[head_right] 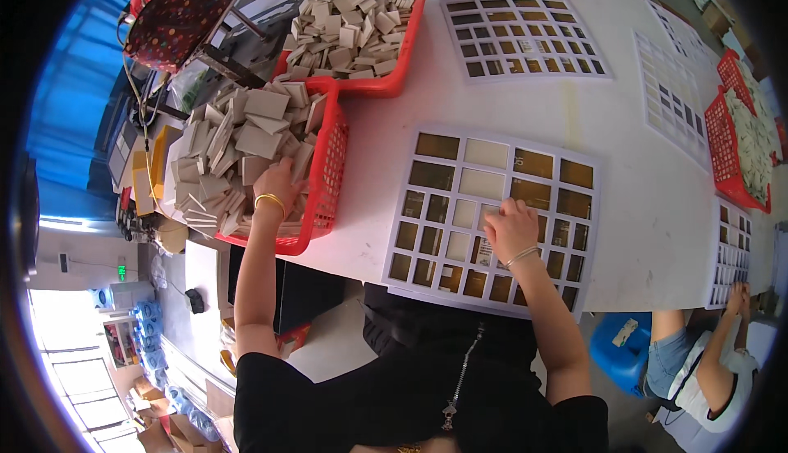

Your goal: The person places small, rectangular beige blocks into the compartments of a white grid tray. They pick up blocks from a red basket and insert them one by one into the empty slots of the tray, filling the grid systematically.

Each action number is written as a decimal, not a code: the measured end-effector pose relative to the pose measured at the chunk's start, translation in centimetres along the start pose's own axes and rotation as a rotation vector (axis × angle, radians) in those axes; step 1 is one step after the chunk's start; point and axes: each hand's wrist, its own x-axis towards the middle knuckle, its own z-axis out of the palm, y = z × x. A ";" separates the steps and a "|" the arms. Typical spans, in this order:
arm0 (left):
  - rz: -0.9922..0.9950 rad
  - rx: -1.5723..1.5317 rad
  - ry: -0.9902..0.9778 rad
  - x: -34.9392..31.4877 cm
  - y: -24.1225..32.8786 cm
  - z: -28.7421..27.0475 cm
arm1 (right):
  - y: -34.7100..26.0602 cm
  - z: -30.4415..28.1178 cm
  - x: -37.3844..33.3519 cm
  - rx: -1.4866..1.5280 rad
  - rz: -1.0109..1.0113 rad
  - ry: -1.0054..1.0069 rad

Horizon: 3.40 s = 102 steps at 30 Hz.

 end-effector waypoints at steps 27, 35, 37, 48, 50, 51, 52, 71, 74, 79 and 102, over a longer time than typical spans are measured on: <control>0.238 0.116 0.218 22.5 14.4 -2.1 | 0.2 0.5 -0.5 -0.057 0.048 -0.054; 0.615 -0.813 0.451 11.4 22.1 -2.3 | 1.9 2.0 0.2 0.302 0.077 0.058; 0.604 -1.018 -0.116 4.1 24.2 -2.2 | 1.3 -0.7 1.1 0.668 0.230 0.127; 0.575 -1.343 -0.395 -7.5 22.5 5.2 | 0.8 -2.5 -3.1 1.051 0.309 0.171; 0.507 -1.357 -0.307 -8.2 20.8 6.2 | 0.4 -2.1 -3.7 0.958 0.208 0.204; 0.484 -1.376 -0.201 -8.5 20.0 6.9 | 0.2 -2.0 -3.8 0.912 0.158 0.220; 0.448 -1.362 -0.121 -8.5 18.8 7.8 | 0.2 -1.9 -3.8 0.873 0.132 0.156; 0.156 -1.054 0.013 -10.2 11.6 14.7 | -1.5 0.4 -4.6 0.035 -0.078 0.062; 0.181 -1.048 0.079 -10.0 12.5 15.1 | -0.9 -0.9 -5.2 0.125 0.001 0.085; 0.166 -0.967 -0.035 -9.3 12.1 14.7 | 7.1 -0.9 -9.9 0.042 0.388 0.498; 0.645 -1.269 -0.150 -13.0 26.6 8.0 | 30.7 -10.2 -25.3 0.142 0.896 0.760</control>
